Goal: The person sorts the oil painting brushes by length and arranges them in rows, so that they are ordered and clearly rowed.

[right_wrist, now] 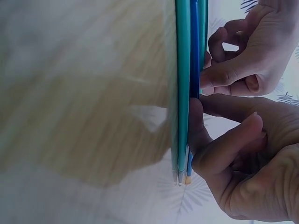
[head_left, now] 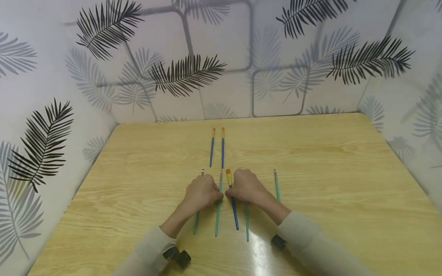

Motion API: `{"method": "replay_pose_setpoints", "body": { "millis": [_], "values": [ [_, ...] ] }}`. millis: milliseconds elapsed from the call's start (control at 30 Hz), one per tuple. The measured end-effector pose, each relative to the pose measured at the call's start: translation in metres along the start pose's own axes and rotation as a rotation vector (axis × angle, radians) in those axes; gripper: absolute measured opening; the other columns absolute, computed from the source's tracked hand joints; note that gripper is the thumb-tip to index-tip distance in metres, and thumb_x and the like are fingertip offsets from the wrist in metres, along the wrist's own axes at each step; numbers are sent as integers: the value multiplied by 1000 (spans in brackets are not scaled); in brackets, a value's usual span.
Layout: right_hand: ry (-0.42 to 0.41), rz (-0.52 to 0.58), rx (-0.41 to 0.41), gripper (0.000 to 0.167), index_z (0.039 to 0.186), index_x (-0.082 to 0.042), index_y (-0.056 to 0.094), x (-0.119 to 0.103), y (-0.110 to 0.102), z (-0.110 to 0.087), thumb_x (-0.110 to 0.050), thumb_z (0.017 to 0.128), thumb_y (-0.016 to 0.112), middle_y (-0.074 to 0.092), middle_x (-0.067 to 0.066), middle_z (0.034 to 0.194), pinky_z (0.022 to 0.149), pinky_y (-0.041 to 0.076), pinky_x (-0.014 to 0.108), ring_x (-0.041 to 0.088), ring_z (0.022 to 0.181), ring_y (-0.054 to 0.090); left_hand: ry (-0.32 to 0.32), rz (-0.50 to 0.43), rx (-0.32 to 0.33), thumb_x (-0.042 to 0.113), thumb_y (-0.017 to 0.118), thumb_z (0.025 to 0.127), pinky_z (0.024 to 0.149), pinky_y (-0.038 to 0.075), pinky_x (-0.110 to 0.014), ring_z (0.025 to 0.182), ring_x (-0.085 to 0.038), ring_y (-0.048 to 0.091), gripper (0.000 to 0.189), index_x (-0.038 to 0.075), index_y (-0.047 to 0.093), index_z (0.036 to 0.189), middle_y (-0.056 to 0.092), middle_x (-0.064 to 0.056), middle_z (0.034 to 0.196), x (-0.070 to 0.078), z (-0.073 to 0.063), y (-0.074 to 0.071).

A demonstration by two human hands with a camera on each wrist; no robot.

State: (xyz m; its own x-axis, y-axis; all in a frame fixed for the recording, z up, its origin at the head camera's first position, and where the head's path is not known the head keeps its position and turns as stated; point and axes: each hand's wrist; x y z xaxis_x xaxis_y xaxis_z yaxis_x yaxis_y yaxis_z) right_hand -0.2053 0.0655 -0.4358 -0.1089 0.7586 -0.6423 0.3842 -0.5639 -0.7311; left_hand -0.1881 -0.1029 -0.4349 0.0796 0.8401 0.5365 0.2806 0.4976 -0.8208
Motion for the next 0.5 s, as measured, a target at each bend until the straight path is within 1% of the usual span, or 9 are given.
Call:
{"method": "replay_pose_setpoints", "body": {
  "millis": [200,300,500],
  "values": [
    [-34,-5,18,55,49,-13,42,2,0,-1,-8,91,77,37,-7,41,35,30,16,4,35,34,20,-10,-10,7,73,86,36,22,-17,35,-3,32,51,18,45,45,40,10,40,1,-2,0],
    [-42,-8,18,54,49,-13,41,3,0,-1,-5,91,74,36,-7,41,35,30,16,4,34,34,17,-14,-17,7,73,87,36,23,-17,35,-3,33,52,18,44,45,41,9,40,1,-2,-1],
    [-26,11,11,51,49,-14,43,5,-2,-4,-5,91,70,38,-6,40,33,35,17,6,31,40,-3,1,-3,11,75,87,37,23,-18,38,-5,37,49,18,47,47,44,10,41,0,-1,0]
  ]
}}
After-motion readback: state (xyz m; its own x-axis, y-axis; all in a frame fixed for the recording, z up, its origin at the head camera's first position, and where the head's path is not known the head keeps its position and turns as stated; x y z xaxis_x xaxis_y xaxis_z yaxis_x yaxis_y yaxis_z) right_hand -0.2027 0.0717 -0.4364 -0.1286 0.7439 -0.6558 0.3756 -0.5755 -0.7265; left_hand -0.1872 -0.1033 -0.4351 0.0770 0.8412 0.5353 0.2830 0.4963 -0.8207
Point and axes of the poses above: each hand's wrist, its own z-axis towards the middle knuckle, its own y-axis out of the palm, x = y × z
